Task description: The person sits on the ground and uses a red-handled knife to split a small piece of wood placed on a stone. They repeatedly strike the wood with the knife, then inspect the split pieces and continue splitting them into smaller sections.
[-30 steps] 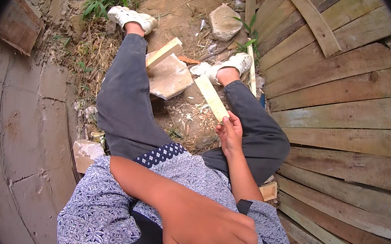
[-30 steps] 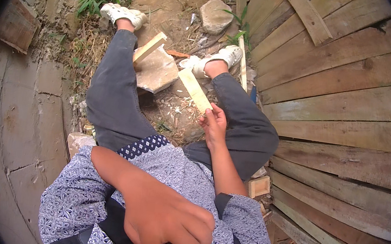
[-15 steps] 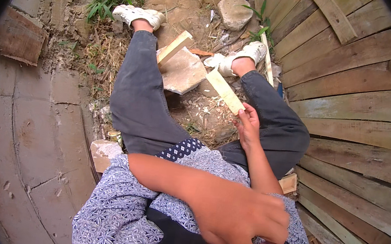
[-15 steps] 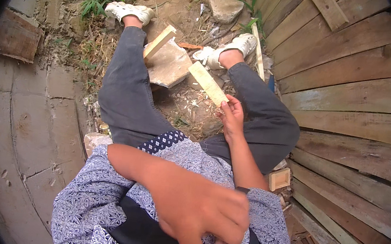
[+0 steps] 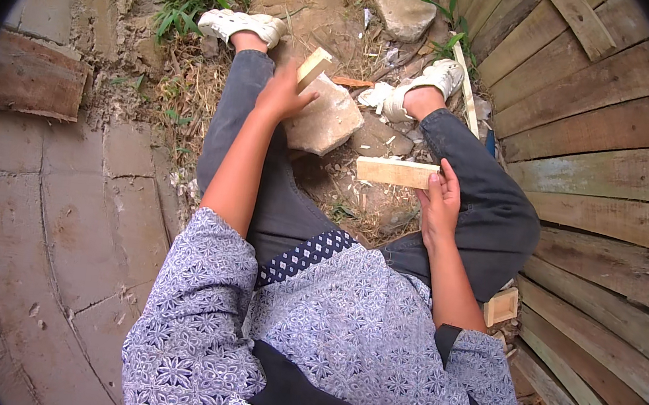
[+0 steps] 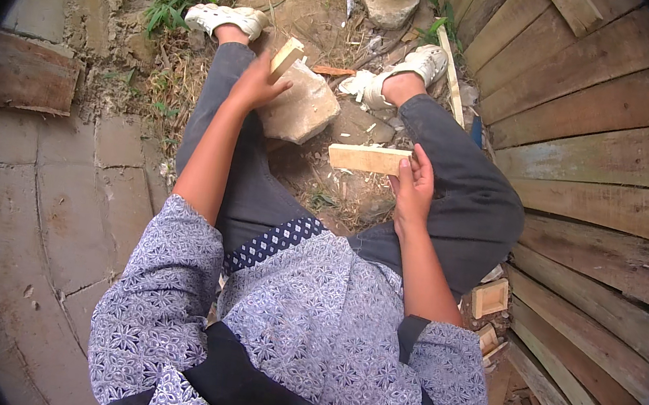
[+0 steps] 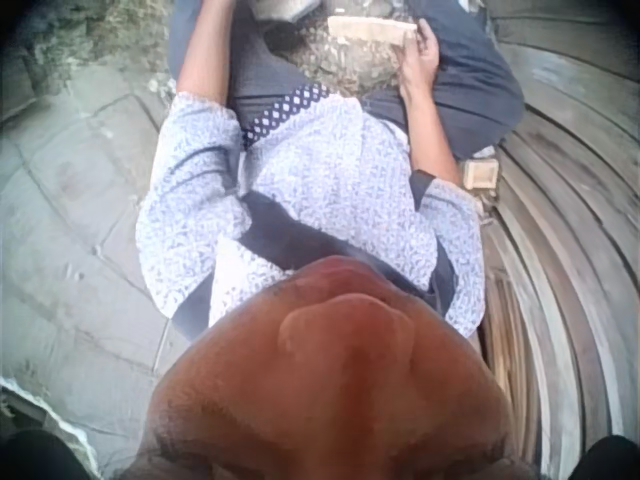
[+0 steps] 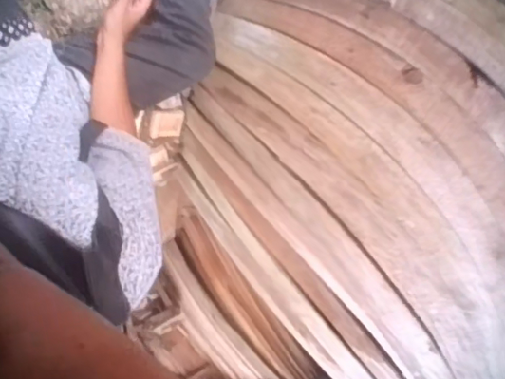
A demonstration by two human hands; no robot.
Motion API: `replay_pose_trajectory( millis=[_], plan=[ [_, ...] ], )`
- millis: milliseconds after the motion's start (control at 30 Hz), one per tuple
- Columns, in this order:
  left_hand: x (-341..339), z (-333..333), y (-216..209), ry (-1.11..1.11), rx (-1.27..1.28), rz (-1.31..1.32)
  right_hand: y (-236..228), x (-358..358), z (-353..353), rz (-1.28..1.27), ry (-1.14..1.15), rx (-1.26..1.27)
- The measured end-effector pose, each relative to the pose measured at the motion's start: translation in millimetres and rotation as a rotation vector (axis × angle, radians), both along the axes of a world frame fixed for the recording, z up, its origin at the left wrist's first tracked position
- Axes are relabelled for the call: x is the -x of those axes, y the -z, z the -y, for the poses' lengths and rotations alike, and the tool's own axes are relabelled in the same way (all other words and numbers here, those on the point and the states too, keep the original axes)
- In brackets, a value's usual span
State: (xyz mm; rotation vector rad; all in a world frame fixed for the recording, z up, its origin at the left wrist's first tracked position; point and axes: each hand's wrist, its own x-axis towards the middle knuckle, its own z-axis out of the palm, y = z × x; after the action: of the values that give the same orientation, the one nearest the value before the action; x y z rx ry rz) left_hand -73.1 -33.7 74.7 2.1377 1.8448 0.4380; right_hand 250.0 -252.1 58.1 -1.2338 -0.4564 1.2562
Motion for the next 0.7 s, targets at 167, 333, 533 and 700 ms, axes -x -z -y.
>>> replay_pose_trajectory(
  millis=[167, 333, 533, 700],
  plan=[
    [-14.4, 9.9, -1.1, 0.002, -0.003, 0.009, -9.2, -6.9, -0.9, -0.128, 0.076, -0.061],
    [-26.5, 25.8, 7.0, 0.145, 0.019, -0.114, -17.9, -7.2, -3.4, -0.197, 0.129, -0.095],
    [-36.1, 19.3, 42.9, 0.388, -0.108, -0.210, -5.8, -14.5, 6.5, -0.163, -0.054, 0.047],
    [-58.7, 18.3, 46.7, 0.319, -0.002, -0.211, -1.4, -11.8, 2.9, -0.107, -0.061, 0.031]
  ],
)
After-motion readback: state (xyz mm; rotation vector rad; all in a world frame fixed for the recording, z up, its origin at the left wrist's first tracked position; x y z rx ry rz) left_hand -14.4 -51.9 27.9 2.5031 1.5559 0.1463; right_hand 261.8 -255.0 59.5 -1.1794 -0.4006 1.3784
